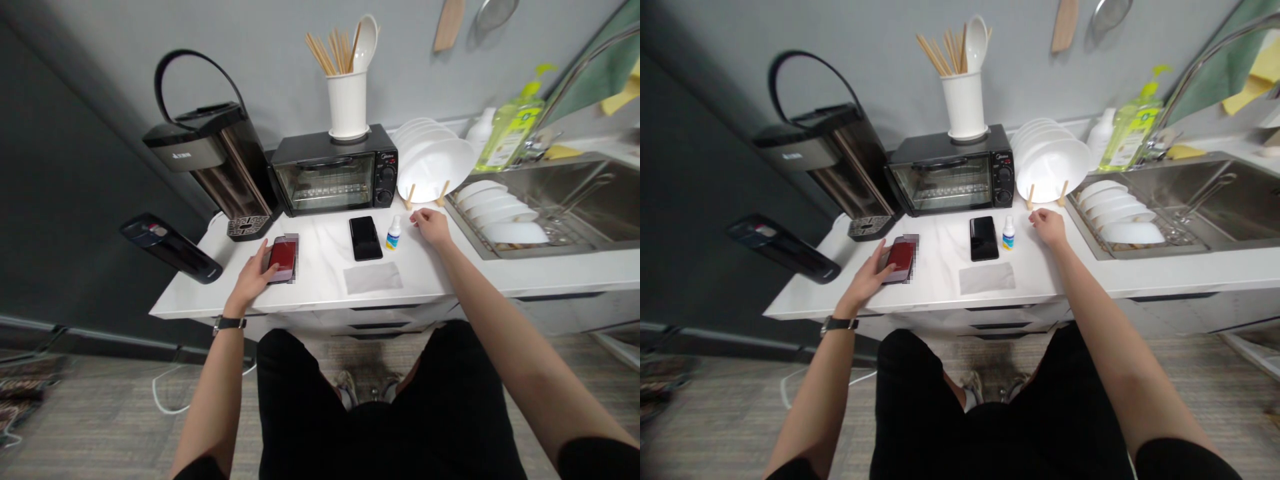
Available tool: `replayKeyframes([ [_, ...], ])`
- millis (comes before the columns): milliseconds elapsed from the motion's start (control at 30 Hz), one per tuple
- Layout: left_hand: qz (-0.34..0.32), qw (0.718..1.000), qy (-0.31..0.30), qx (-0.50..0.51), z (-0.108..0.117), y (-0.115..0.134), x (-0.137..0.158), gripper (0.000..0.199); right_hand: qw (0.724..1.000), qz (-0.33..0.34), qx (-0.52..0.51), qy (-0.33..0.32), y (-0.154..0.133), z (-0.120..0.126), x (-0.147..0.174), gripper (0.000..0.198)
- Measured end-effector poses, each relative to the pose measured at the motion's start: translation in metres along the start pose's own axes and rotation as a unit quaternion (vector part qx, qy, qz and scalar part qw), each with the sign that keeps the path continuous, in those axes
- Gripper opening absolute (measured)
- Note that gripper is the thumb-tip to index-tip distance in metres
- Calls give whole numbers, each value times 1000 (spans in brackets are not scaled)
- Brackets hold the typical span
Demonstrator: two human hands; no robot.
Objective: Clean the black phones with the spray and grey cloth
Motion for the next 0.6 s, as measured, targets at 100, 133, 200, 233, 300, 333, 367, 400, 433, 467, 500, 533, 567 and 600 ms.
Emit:
replayKeyframes([
  [100,-4,1000,-2,8,0,-1,0,87,1000,-1,2,1,1,0,0,33],
  [133,-5,1000,-2,9,0,-2,0,87,1000,-1,3,1,1,-1,0,33],
  [200,-7,1000,-1,10,0,-4,-1,87,1000,-2,5,2,2,-1,-1,34],
  [233,-8,1000,0,12,0,-5,-1,87,1000,-2,6,2,3,-1,-1,34],
  [300,-13,1000,2,16,1,-7,-1,87,1000,-1,7,2,4,-2,-2,35],
  [333,-15,1000,3,18,1,-7,-1,87,1000,-1,7,2,4,-2,-2,35],
  [367,-15,1000,4,20,1,-8,-1,87,1000,-1,6,2,4,-2,-2,35],
  [400,-15,1000,5,21,1,-8,-1,87,1000,-1,6,3,4,-2,-2,34],
  [433,-14,1000,5,22,1,-8,-1,87,1000,0,5,3,4,-2,-2,34],
  [467,-14,1000,6,23,1,-8,-1,87,1000,1,4,4,4,-2,-2,35],
  [500,-14,1000,6,24,1,-8,-2,87,1000,2,3,4,4,-2,-2,35],
  [533,-13,1000,5,23,1,-8,-2,87,1000,3,2,5,4,-2,-2,35],
  [567,-10,1000,3,19,1,-7,-2,87,1000,3,2,6,4,-2,-2,36],
  [600,-6,1000,2,13,1,-7,-2,87,1000,4,1,6,4,-2,-2,36],
])
Point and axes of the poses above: each hand's wrist, its own x-axis away from the middle knuckle, its own z-axis out of the back of the hand, y = z × x, the point moved 3 cm from there along -x, towards the middle knuckle, and after that the axes turned 15 degrees about x, right-handed, at the moved point
